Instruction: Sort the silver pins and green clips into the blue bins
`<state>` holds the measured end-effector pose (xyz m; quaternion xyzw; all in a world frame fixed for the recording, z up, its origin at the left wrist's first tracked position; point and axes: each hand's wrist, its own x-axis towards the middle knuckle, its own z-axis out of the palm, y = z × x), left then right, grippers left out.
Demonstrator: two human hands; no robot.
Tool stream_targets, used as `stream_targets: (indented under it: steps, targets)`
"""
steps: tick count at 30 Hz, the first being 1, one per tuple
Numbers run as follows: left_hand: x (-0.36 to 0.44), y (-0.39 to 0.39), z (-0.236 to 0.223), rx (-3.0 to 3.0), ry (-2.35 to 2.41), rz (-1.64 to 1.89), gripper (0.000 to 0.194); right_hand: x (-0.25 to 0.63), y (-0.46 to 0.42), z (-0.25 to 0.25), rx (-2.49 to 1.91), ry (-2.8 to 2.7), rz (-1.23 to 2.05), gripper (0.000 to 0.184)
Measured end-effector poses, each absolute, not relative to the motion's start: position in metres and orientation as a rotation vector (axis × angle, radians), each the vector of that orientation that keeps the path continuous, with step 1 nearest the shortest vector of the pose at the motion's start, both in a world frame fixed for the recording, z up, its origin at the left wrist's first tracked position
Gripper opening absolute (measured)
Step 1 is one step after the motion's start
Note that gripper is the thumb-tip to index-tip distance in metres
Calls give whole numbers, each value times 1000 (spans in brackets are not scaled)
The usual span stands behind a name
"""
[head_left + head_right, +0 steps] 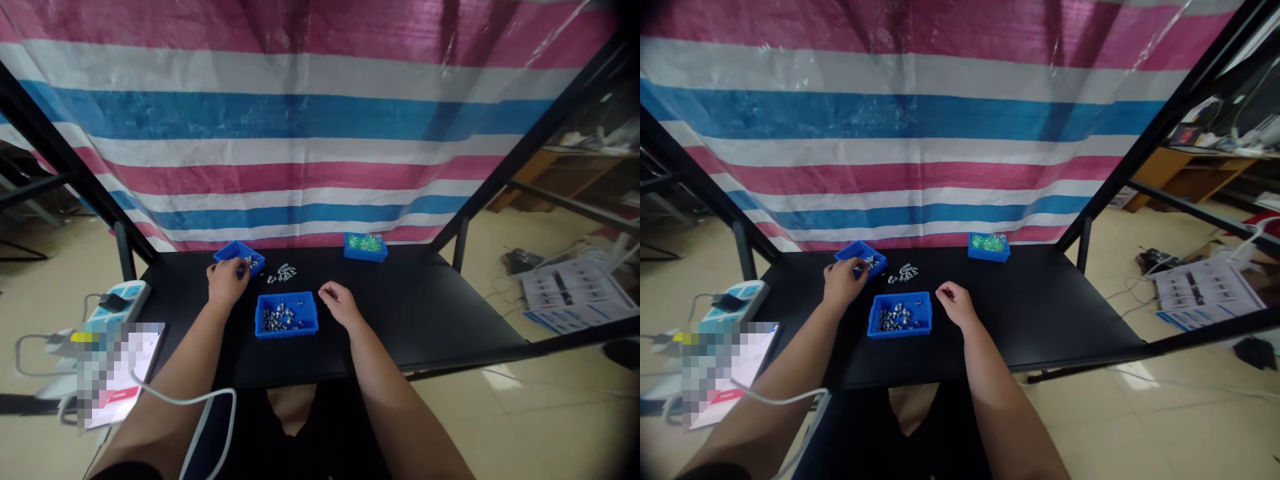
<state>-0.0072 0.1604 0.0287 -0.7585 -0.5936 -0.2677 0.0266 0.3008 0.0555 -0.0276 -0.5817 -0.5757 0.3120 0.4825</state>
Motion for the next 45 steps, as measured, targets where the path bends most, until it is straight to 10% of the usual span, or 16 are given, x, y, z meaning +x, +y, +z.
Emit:
stream_targets:
  steps: [23, 45]
  targets:
    - [-1, 129, -8, -3035, -1593, -1611, 27, 269, 140, -42, -1501, -1941, 155, 13]
    - [3, 151, -46, -3059, -1247, -1106, 44, 287, 101, -33, -1354, -1740, 394, 19]
